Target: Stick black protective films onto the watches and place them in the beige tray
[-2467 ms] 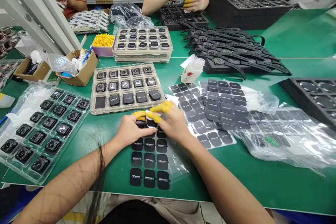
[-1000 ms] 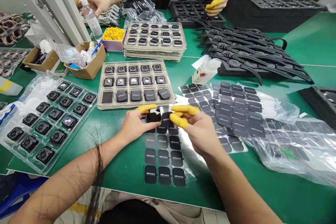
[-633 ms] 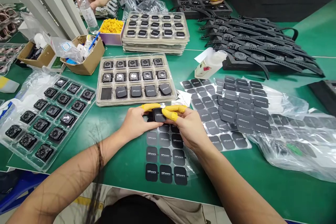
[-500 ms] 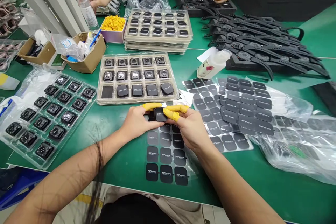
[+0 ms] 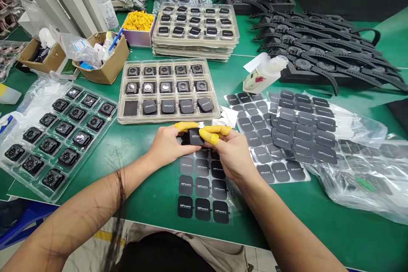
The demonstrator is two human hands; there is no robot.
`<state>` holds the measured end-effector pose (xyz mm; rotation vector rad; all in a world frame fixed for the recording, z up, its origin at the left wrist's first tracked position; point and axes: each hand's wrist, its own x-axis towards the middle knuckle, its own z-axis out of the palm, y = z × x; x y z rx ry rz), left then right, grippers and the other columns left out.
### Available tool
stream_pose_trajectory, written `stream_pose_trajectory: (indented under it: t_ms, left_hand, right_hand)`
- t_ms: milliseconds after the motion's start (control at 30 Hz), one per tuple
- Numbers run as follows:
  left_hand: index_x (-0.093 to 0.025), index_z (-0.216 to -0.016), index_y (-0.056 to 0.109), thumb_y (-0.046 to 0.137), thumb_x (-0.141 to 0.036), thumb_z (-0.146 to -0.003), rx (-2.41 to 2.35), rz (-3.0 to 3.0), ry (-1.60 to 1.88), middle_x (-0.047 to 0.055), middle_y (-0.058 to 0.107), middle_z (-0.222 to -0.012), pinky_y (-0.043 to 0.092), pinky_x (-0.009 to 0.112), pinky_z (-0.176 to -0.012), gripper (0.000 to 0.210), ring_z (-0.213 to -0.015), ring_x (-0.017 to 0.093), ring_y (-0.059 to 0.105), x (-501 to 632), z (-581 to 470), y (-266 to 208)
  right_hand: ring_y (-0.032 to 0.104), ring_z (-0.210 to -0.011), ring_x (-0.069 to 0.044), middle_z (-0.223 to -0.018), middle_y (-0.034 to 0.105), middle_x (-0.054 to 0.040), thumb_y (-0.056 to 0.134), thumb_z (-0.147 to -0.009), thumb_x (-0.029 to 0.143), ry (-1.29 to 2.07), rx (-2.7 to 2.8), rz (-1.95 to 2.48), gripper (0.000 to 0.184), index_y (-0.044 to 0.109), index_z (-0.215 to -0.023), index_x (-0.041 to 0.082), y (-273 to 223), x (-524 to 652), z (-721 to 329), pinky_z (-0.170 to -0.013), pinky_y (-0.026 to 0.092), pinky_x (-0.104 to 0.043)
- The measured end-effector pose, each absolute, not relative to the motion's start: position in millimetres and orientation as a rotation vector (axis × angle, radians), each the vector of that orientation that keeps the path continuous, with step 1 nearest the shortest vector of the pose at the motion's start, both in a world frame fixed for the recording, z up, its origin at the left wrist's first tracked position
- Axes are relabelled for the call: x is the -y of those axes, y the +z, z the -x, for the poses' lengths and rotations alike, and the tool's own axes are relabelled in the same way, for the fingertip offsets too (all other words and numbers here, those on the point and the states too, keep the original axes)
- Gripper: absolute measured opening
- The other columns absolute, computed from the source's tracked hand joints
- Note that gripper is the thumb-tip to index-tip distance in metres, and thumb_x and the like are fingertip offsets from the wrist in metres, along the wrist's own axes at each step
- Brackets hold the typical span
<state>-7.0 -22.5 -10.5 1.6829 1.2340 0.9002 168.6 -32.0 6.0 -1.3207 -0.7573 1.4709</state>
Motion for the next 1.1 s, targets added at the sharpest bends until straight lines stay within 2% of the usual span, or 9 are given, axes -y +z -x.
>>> stream_pose_trajectory:
  t_ms: [233,467,700,1100]
  left_hand:
    - [-0.024,-0.121,0.073,0.088,-0.029,-0.068,-1.225,-1.682,0.889,0.003,0.079,-0.115,0.059,0.038,-0.100,0.055,-0.107,0.025,0.074,21.6,7.8,-13.1]
    - [-0.023,-0.121,0.073,0.088,-0.029,-0.067,-1.230,-1.680,0.876,0.002,0.079,-0.114,0.059,0.038,-0.100,0.056,-0.105,0.025,0.075,22.1,7.6,-9.0]
    - [-0.022,-0.119,0.073,0.087,-0.028,-0.068,-1.236,-1.712,0.878,0.002,0.079,-0.114,0.059,0.036,-0.099,0.053,-0.105,0.024,0.075,22.5,7.3,-6.7]
    - [-0.024,-0.119,0.074,0.086,-0.028,-0.068,-1.260,-1.739,0.883,0.002,0.079,-0.112,0.060,0.037,-0.096,0.052,-0.102,0.025,0.076,22.8,7.4,-6.7]
  right_hand:
    - [0.068,-0.079,-0.019,-0.084,0.075,-0.0034,0.096,-0.051,0.042,1.421,0.831,1.342,0.040,0.077,-0.079,0.021,5.4,33.3,-168.9,-0.073,0.059,-0.036]
    - [0.070,-0.079,-0.018,-0.080,0.075,-0.0014,0.099,-0.043,0.041,1.474,0.709,1.324,0.043,0.075,-0.073,0.022,6.8,31.8,-168.4,-0.076,0.061,-0.035]
    - [0.070,-0.080,-0.020,-0.083,0.074,-0.0025,0.096,-0.050,0.041,1.448,0.786,1.336,0.040,0.075,-0.077,0.021,3.7,32.4,-170.2,-0.079,0.061,-0.040]
    - [0.070,-0.083,-0.021,-0.084,0.074,-0.0029,0.096,-0.051,0.044,1.429,0.817,1.359,0.041,0.074,-0.077,0.022,5.3,33.5,-168.2,-0.081,0.061,-0.041]
